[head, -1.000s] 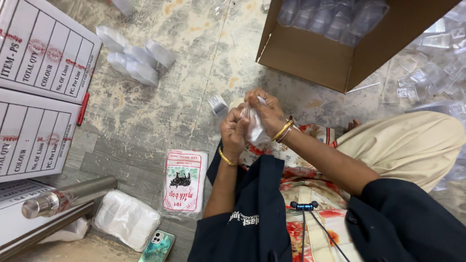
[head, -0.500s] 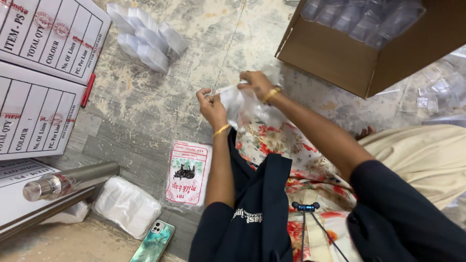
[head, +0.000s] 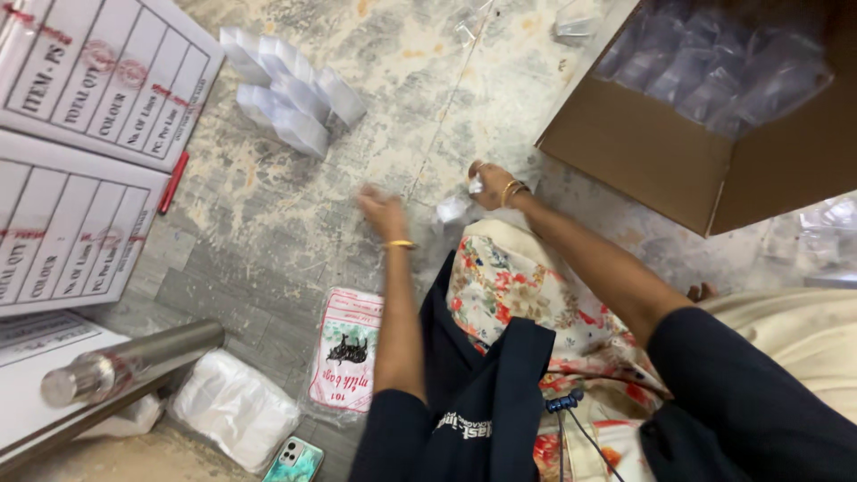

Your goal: The person sits on the floor and packs small transparent plastic items into clear plastic bags one at a time, then places the filled bags into a cardboard box. They repeatedly pick items from the floor, bag them, and set filled bags aside.

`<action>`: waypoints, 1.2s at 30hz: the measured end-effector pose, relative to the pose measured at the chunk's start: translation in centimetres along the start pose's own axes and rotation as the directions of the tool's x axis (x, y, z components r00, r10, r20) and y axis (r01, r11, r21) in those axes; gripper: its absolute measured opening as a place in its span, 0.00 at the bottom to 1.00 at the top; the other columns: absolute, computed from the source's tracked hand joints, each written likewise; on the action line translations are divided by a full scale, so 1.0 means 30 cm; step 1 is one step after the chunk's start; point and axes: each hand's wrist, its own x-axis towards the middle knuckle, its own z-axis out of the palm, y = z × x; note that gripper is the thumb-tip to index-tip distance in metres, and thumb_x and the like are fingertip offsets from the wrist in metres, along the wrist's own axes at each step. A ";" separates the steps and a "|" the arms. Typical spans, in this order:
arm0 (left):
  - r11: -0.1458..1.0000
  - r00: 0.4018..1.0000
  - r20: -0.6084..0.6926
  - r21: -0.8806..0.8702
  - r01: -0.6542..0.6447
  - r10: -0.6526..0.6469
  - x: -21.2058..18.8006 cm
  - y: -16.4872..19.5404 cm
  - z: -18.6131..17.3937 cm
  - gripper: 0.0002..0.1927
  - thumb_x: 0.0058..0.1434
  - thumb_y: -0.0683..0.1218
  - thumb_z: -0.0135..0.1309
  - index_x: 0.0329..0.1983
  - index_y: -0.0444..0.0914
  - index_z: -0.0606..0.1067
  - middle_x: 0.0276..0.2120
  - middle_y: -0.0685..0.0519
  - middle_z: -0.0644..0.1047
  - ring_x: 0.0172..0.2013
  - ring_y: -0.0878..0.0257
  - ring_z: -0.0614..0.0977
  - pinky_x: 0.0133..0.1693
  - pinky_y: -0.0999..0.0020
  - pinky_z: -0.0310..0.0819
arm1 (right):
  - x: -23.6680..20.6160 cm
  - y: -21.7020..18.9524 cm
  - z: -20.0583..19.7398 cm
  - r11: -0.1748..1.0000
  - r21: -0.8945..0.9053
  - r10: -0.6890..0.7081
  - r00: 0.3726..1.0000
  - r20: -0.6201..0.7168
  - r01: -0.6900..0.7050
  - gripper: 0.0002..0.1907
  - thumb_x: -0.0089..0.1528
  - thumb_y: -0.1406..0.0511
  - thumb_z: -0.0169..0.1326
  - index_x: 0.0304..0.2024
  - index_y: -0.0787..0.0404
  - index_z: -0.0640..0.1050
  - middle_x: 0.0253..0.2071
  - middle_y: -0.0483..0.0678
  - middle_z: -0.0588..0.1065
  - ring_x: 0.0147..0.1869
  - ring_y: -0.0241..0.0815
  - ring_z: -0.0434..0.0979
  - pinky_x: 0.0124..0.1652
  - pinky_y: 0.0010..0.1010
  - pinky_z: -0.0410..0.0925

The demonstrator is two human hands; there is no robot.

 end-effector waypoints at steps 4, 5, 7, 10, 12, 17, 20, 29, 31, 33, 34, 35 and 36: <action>0.966 0.904 -0.340 0.076 -0.247 0.258 0.312 0.105 -0.115 0.41 0.59 0.42 0.64 0.71 0.33 0.57 0.64 0.37 0.66 0.66 0.43 0.69 0.68 0.50 0.61 | -0.089 0.030 -0.067 0.813 0.579 0.136 0.986 -0.100 -0.053 0.35 0.55 0.74 0.60 0.64 0.60 0.63 0.57 0.53 0.68 0.45 0.45 0.72 0.44 0.36 0.69; 0.879 0.819 -0.343 0.308 -0.365 0.460 0.389 0.130 -0.143 0.48 0.58 0.46 0.70 0.71 0.30 0.52 0.66 0.33 0.62 0.65 0.34 0.62 0.66 0.43 0.50 | -0.121 0.031 -0.085 0.675 0.738 0.134 0.985 -0.113 -0.007 0.34 0.56 0.74 0.60 0.62 0.59 0.64 0.55 0.49 0.70 0.48 0.41 0.73 0.46 0.33 0.69; 0.795 0.775 -0.253 0.386 -0.467 0.578 0.501 0.163 -0.182 0.51 0.54 0.50 0.71 0.70 0.25 0.53 0.65 0.30 0.62 0.63 0.33 0.63 0.62 0.41 0.50 | -0.193 0.028 -0.116 0.317 0.943 0.135 0.979 -0.151 0.102 0.30 0.57 0.74 0.62 0.59 0.57 0.66 0.50 0.43 0.73 0.53 0.35 0.75 0.51 0.27 0.71; 0.811 0.918 0.106 0.438 -0.387 0.381 0.591 0.173 -0.208 0.36 0.53 0.54 0.75 0.57 0.33 0.70 0.57 0.38 0.72 0.59 0.39 0.69 0.62 0.43 0.56 | -0.269 0.038 -0.148 0.122 0.989 0.238 0.965 -0.108 0.080 0.11 0.64 0.72 0.64 0.49 0.66 0.78 0.43 0.46 0.77 0.48 0.36 0.75 0.48 0.27 0.68; 0.841 0.901 0.135 0.324 -0.433 0.412 0.602 0.161 -0.214 0.36 0.54 0.53 0.76 0.55 0.31 0.70 0.54 0.37 0.74 0.56 0.39 0.72 0.58 0.47 0.63 | -0.306 0.040 -0.155 0.147 0.983 0.294 0.944 -0.147 0.107 0.09 0.61 0.72 0.65 0.43 0.63 0.79 0.40 0.44 0.78 0.46 0.34 0.75 0.47 0.26 0.68; 0.966 0.926 0.312 0.081 -0.247 0.211 0.473 0.085 -0.209 0.34 0.51 0.52 0.76 0.53 0.34 0.72 0.46 0.45 0.78 0.45 0.54 0.78 0.49 0.60 0.73 | -0.367 0.028 -0.184 0.073 0.988 0.325 0.933 -0.152 0.135 0.11 0.58 0.73 0.67 0.39 0.59 0.77 0.37 0.42 0.77 0.42 0.34 0.76 0.42 0.29 0.71; 0.941 0.884 0.349 -0.244 -0.236 0.312 0.290 0.028 -0.174 0.34 0.53 0.49 0.75 0.58 0.35 0.71 0.50 0.47 0.77 0.48 0.59 0.79 0.52 0.64 0.75 | -0.367 -0.012 -0.195 0.129 0.982 0.338 0.925 -0.173 0.136 0.10 0.57 0.72 0.65 0.39 0.59 0.78 0.39 0.42 0.77 0.43 0.32 0.76 0.44 0.27 0.71; 0.875 0.832 0.302 -0.295 -0.383 0.466 -0.034 -0.042 -0.088 0.43 0.53 0.47 0.73 0.65 0.36 0.60 0.53 0.42 0.72 0.51 0.54 0.78 0.50 0.60 0.77 | -0.422 -0.083 -0.198 0.186 0.937 0.249 0.909 -0.336 0.295 0.07 0.62 0.71 0.63 0.38 0.59 0.77 0.39 0.42 0.78 0.43 0.30 0.75 0.45 0.24 0.69; 0.852 0.827 0.345 -0.449 -0.270 0.444 -0.041 -0.025 -0.105 0.40 0.55 0.46 0.72 0.65 0.35 0.62 0.53 0.43 0.74 0.51 0.54 0.80 0.51 0.59 0.78 | -0.442 -0.053 -0.208 0.226 0.944 0.351 0.884 -0.310 0.241 0.04 0.63 0.68 0.61 0.38 0.60 0.78 0.38 0.42 0.79 0.41 0.29 0.73 0.42 0.23 0.69; 0.830 0.808 0.387 -0.518 -0.209 0.444 -0.069 -0.013 -0.125 0.34 0.58 0.45 0.73 0.63 0.35 0.68 0.53 0.43 0.78 0.51 0.51 0.81 0.53 0.55 0.78 | -0.450 -0.029 -0.203 0.223 0.940 0.360 0.875 -0.324 0.256 0.06 0.65 0.63 0.59 0.37 0.59 0.77 0.35 0.40 0.77 0.39 0.28 0.72 0.40 0.23 0.67; 0.824 0.738 0.422 -0.468 -0.320 0.527 -0.090 -0.010 -0.133 0.33 0.58 0.45 0.73 0.63 0.38 0.68 0.52 0.44 0.78 0.51 0.51 0.82 0.54 0.55 0.79 | -0.449 -0.024 -0.193 0.220 0.939 0.360 0.873 -0.330 0.264 0.08 0.66 0.61 0.58 0.36 0.58 0.76 0.34 0.39 0.75 0.38 0.27 0.71 0.39 0.23 0.67; 0.799 0.660 0.458 -0.419 -0.431 0.596 -0.116 -0.010 -0.136 0.33 0.59 0.45 0.73 0.63 0.40 0.69 0.52 0.44 0.79 0.51 0.51 0.83 0.54 0.56 0.79 | -0.448 -0.025 -0.177 0.225 0.940 0.375 0.868 -0.325 0.255 0.10 0.67 0.60 0.57 0.35 0.58 0.75 0.32 0.38 0.73 0.36 0.27 0.68 0.37 0.23 0.64; 0.757 0.575 0.496 -0.371 -0.538 0.651 -0.141 -0.010 -0.138 0.32 0.60 0.46 0.73 0.62 0.42 0.69 0.52 0.45 0.80 0.51 0.51 0.84 0.54 0.57 0.80 | -0.445 -0.030 -0.160 0.230 0.941 0.387 0.864 -0.321 0.247 0.12 0.68 0.58 0.57 0.34 0.57 0.75 0.31 0.37 0.71 0.35 0.26 0.65 0.35 0.23 0.62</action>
